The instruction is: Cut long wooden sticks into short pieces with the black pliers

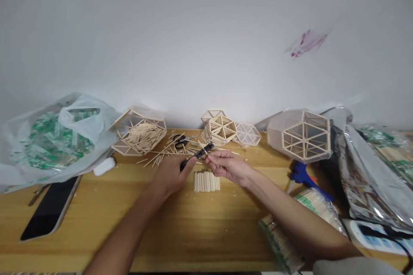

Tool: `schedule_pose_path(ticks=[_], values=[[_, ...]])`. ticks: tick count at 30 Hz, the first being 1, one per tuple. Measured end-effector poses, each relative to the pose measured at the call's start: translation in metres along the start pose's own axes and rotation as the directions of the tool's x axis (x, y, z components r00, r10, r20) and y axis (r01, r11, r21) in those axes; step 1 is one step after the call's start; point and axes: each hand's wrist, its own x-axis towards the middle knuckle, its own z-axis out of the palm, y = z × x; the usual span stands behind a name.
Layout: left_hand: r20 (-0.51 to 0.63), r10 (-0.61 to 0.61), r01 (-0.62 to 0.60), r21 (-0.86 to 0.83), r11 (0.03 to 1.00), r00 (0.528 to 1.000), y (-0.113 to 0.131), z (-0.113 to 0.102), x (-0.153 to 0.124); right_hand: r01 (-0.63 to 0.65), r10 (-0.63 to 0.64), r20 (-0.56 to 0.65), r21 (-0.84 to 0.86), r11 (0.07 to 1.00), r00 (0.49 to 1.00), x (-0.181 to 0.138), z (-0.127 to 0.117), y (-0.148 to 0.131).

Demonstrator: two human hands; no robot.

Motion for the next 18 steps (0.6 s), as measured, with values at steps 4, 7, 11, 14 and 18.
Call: schedule_pose_path(ticks=[4, 7, 11, 14, 18], values=[[-0.02, -0.012, 0.013, 0.063, 0.998, 1.0, -0.0021, -0.0025, -0.0006, -0.011, 0.011, -0.03, 0.003, 1.0, 0.999, -0.001, -0.0012, -0.0017], [-0.041, -0.036, 0.039, 0.071, 0.997, 0.999, -0.0042, -0.0035, 0.0002, 0.021, -0.022, -0.06, -0.015, 1.0, 0.998, -0.0011, -0.0018, -0.0023], [-0.058, -0.055, 0.059, 0.07, 0.996, 0.997, -0.0069, -0.0009, 0.0021, 0.092, -0.1, -0.105, -0.077, 0.993, 0.989, 0.0013, -0.0034, 0.0011], [-0.068, -0.088, 0.093, 0.074, 0.993, 0.994, -0.0075, -0.0001, 0.0032, 0.134, -0.155, -0.111, -0.181, 0.974, 0.982, 0.0021, -0.0044, 0.0034], [-0.097, -0.116, 0.118, 0.015, 0.993, 0.988, -0.0077, -0.0015, 0.0038, 0.168, -0.213, -0.092, -0.349, 0.922, 0.973, 0.0003, -0.0029, 0.0019]])
